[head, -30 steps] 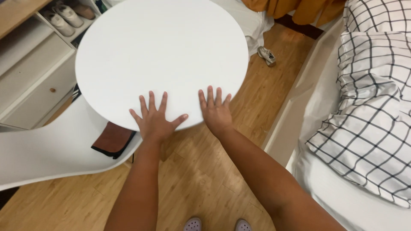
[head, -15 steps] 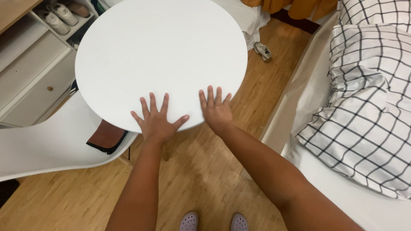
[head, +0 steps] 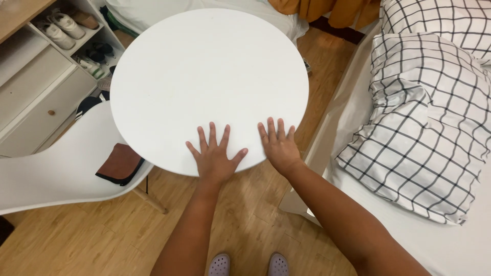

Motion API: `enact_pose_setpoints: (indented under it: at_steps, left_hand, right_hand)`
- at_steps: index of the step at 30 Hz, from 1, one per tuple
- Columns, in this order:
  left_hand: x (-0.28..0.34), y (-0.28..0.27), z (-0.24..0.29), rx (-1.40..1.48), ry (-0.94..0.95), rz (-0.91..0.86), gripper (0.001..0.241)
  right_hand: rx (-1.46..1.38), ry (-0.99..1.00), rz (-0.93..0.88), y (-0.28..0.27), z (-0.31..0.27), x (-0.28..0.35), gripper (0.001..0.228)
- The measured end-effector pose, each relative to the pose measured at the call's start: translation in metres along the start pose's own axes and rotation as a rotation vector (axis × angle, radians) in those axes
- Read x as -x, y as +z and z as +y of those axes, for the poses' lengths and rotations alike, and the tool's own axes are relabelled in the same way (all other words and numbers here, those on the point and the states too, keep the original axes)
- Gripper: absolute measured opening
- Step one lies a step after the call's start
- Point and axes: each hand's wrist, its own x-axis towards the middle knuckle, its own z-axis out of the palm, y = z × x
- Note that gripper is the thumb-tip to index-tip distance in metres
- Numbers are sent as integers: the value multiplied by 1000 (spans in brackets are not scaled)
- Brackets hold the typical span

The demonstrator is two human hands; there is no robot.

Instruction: The person inserts a pillow into a white pillowcase with a black grid pattern while sitting on a chair. They adjust the fabric and corners to fit the pillow, then place the finished pillow on a nearby bed.

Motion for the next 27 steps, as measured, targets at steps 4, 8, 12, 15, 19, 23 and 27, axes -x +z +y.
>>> enact_pose_setpoints:
  at_steps: [4, 8, 12, 15, 19, 23, 27]
  left_hand:
    - [6, 6, 11, -6, 21, -20, 92]
    - [3, 9, 15, -18, 61, -73, 83]
    - [-3, 17, 15, -44, 75, -58, 81]
    - [-2, 22, 15, -66, 74, -16, 84]
    - [1, 22, 15, -71, 73, 2, 85]
    - [2, 28, 9, -31, 33, 80, 85]
    - [-3, 29, 8, 2, -129, 177, 82]
  right_hand:
    - [53, 22, 47, 11, 8, 20, 72]
    - [5, 35, 7, 9, 12, 35, 72]
    - [-13, 75, -87, 0, 18, 37, 81]
    - [-215, 135, -307, -47, 25, 34, 101]
    - [-583, 243, -397, -60, 32, 23, 108]
    - [-602, 368, -163, -41, 32, 9, 109]
    - [-568, 349, -87, -22, 34, -2, 98]
